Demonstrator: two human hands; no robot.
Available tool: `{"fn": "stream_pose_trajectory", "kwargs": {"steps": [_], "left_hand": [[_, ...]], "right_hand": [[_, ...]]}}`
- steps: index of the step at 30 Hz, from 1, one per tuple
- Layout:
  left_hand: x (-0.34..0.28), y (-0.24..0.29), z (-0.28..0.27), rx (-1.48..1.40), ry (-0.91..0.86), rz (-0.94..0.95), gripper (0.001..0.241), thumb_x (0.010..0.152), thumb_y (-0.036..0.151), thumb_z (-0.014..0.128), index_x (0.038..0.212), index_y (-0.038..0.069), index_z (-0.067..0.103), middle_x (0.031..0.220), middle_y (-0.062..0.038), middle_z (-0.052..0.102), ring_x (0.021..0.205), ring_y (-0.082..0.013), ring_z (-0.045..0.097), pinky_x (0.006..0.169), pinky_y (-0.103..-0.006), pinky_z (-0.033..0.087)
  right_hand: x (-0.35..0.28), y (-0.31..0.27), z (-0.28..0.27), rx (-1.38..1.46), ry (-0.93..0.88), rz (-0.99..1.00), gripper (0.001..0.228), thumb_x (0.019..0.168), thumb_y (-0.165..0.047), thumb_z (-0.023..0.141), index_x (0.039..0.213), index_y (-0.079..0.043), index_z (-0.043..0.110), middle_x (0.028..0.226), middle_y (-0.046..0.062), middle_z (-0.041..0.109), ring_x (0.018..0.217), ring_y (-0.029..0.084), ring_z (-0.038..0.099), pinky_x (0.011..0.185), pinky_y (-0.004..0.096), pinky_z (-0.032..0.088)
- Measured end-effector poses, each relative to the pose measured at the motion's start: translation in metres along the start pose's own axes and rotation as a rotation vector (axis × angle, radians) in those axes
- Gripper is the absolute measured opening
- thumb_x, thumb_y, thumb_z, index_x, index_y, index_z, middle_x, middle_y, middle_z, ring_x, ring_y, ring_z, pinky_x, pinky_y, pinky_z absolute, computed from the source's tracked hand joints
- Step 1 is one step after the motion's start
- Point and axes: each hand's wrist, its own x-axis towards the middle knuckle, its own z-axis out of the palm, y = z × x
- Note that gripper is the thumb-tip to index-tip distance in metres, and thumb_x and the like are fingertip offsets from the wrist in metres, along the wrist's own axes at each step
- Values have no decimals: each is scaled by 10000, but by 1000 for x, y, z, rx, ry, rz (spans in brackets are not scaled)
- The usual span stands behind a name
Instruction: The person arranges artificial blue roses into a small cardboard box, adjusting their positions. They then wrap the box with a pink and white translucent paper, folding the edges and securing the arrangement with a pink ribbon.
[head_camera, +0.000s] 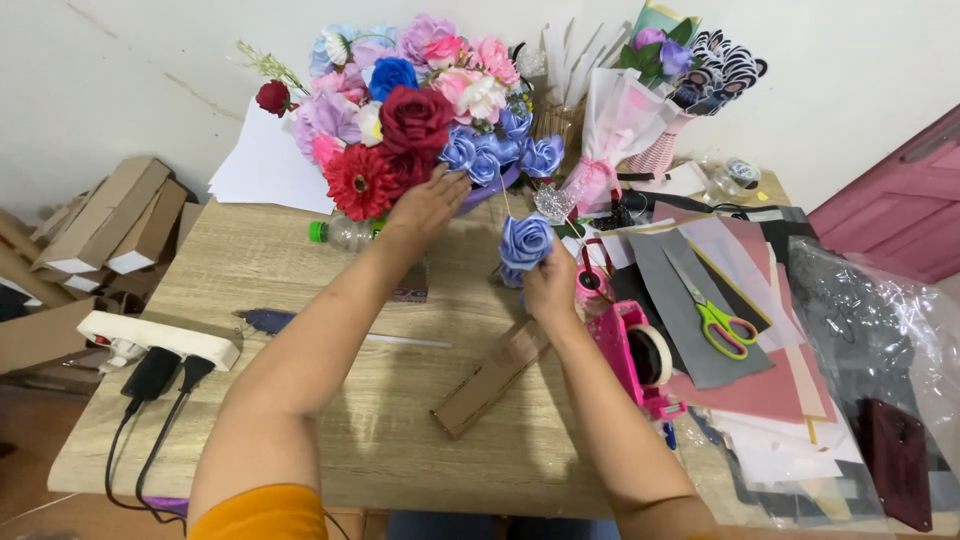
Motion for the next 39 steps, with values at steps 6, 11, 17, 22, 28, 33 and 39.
{"fn": "stream_pose_trajectory", "kwargs": {"steps": [6, 11, 17, 22, 28, 33, 39], "left_hand": [[0, -12, 20, -148, 46, 29, 472, 945, 131, 502, 1410, 88, 568, 1480, -43, 575, 1431, -226, 430, 1279, -445, 144], [-2, -12, 11, -198, 218, 20, 462, 910, 96, 546, 1369, 63, 592, 1422, -74, 614, 1370, -236, 496, 1255, -450, 242], [1, -17, -1, -181, 256, -3, 478, 906, 102, 546, 1382, 76, 578, 1433, -63, 604, 1356, -214, 514, 1248, -441, 267], [5, -10, -44, -204, 409, -45, 452, 933, 73, 566, 1384, 86, 590, 1362, -72, 647, 1280, -214, 585, 1209, -441, 343], [16, -4, -72, -797, -190, -341, 1080, 719, 351, 858, 1600, 204, 251, 1457, -50, 552, 1392, -213, 484, 1268, -466, 182], [8, 7, -92, -1141, -61, -600, 403, 946, 171, 567, 1274, 391, 645, 1220, 93, 697, 1224, -159, 623, 1073, -403, 483], [11, 20, -44, -1087, -39, -741, 373, 954, 162, 510, 1130, 409, 727, 1109, 143, 730, 1116, -130, 674, 991, -373, 540]], "right_hand": [[31, 38, 10, 53, 69, -109, 118, 939, -159, 658, 965, -44, 656, 876, 182, 718, 884, 310, 714, 834, 473, 534], [45, 40, 13, 71, 107, -181, 139, 941, -175, 659, 926, -38, 649, 824, 169, 705, 820, 259, 693, 799, 441, 540], [52, 50, 23, 60, 145, -245, 131, 944, -153, 649, 936, -23, 648, 827, 189, 695, 833, 331, 695, 800, 459, 537], [60, 75, 39, 0, -34, -191, 104, 942, -81, 647, 1017, -11, 661, 913, 230, 705, 951, 440, 685, 831, 520, 522], [76, 126, 56, -266, -267, -98, 125, 862, -85, 687, 982, -55, 703, 883, 192, 728, 926, 443, 677, 814, 538, 518], [85, 81, 24, -323, -638, -119, 343, 854, 29, 587, 1135, -102, 734, 1124, 144, 742, 1137, 356, 663, 1005, 469, 499], [95, 24, -25, -337, -739, -291, 483, 746, 180, 490, 1115, -18, 731, 1141, 247, 718, 1147, 479, 625, 1006, 546, 488]]}}
